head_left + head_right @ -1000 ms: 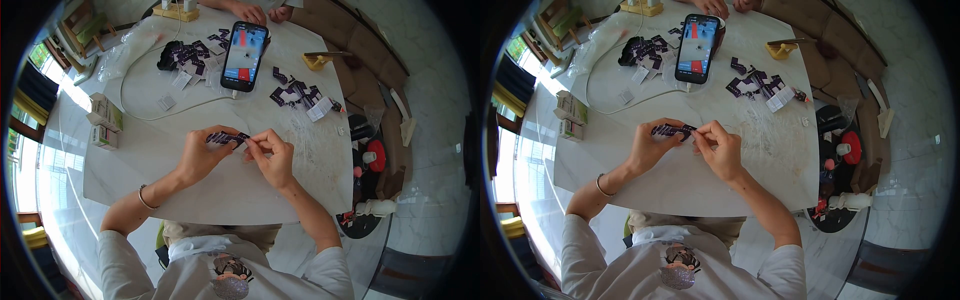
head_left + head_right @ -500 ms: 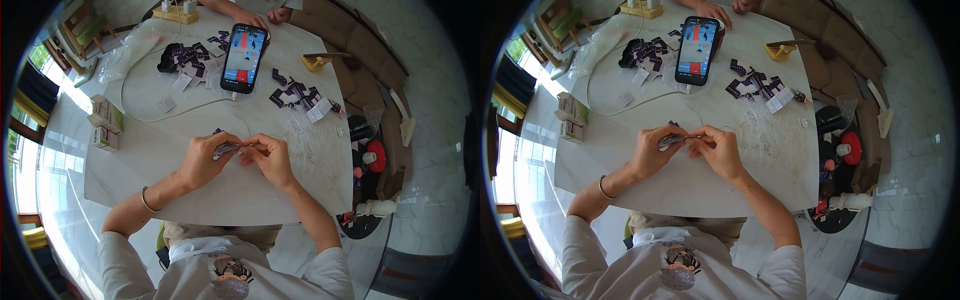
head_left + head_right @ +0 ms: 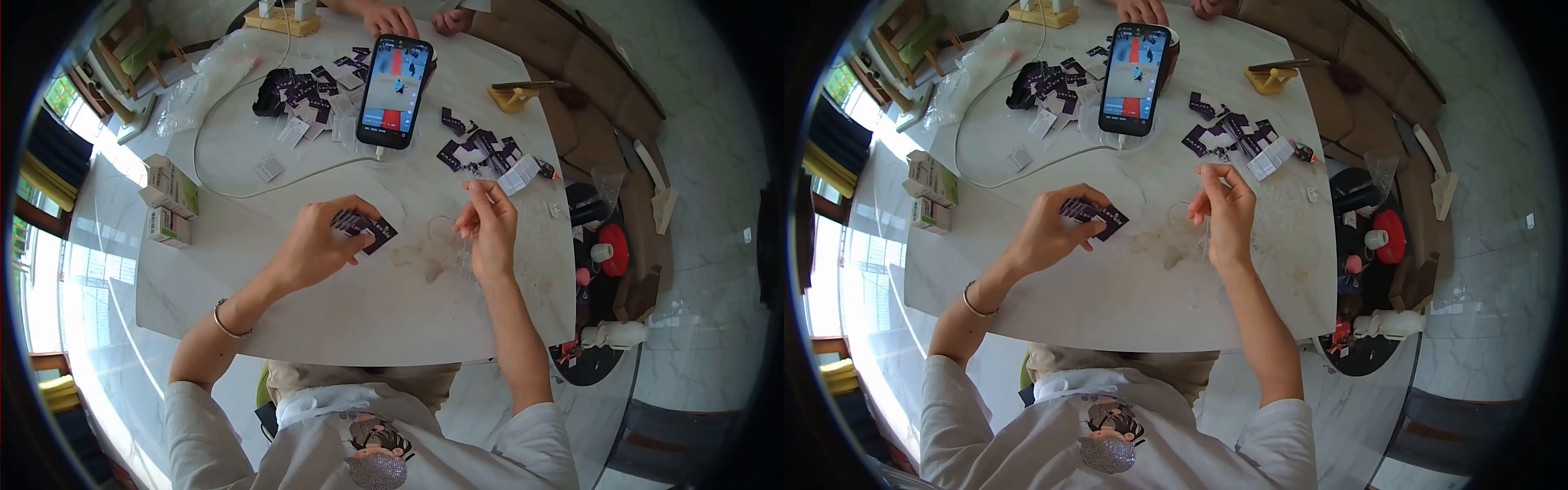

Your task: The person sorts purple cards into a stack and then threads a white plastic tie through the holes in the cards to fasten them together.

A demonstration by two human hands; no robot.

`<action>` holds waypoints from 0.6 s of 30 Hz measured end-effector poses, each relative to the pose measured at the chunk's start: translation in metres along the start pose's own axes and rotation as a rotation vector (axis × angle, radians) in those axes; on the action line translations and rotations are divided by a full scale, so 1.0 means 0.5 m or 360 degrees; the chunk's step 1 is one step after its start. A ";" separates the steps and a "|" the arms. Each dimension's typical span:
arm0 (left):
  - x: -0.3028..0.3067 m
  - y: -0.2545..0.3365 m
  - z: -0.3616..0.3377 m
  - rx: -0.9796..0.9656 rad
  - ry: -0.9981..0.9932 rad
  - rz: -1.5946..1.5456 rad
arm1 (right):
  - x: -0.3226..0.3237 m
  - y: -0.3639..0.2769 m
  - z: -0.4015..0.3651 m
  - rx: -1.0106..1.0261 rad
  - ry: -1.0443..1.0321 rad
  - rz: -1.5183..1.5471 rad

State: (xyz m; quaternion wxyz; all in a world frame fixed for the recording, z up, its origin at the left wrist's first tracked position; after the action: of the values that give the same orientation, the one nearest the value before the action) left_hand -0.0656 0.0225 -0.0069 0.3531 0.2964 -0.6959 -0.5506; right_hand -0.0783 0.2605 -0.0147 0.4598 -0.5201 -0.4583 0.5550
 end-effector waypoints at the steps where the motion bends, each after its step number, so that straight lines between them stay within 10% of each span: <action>1: 0.006 0.000 0.002 0.0000 0.0017 -0.0046 | 0.009 -0.007 0.003 -0.0010 0.0040 -0.0026; 15: 0.041 -0.018 -0.007 0.0241 0.0416 0.0457 | 0.023 -0.008 0.014 0.0021 0.0217 -0.2154; 18: 0.041 -0.008 -0.010 -0.0296 0.0694 0.0990 | 0.019 0.000 0.016 0.0011 0.0184 -0.2186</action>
State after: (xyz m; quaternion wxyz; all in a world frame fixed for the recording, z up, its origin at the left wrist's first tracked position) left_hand -0.0733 0.0025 -0.0066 0.6681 0.1481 -0.6082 -0.4022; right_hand -0.0866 0.2695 -0.0157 0.7326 -0.1392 -0.6570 0.1108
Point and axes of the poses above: each hand's wrist, its own z-axis towards the middle knuckle, its own x-axis out of the back of the hand, y = z × x, the point moved 6 cm from there along z, towards the middle knuckle, and after that the axes turned 11 degrees about -y, right-handed, at the moved point
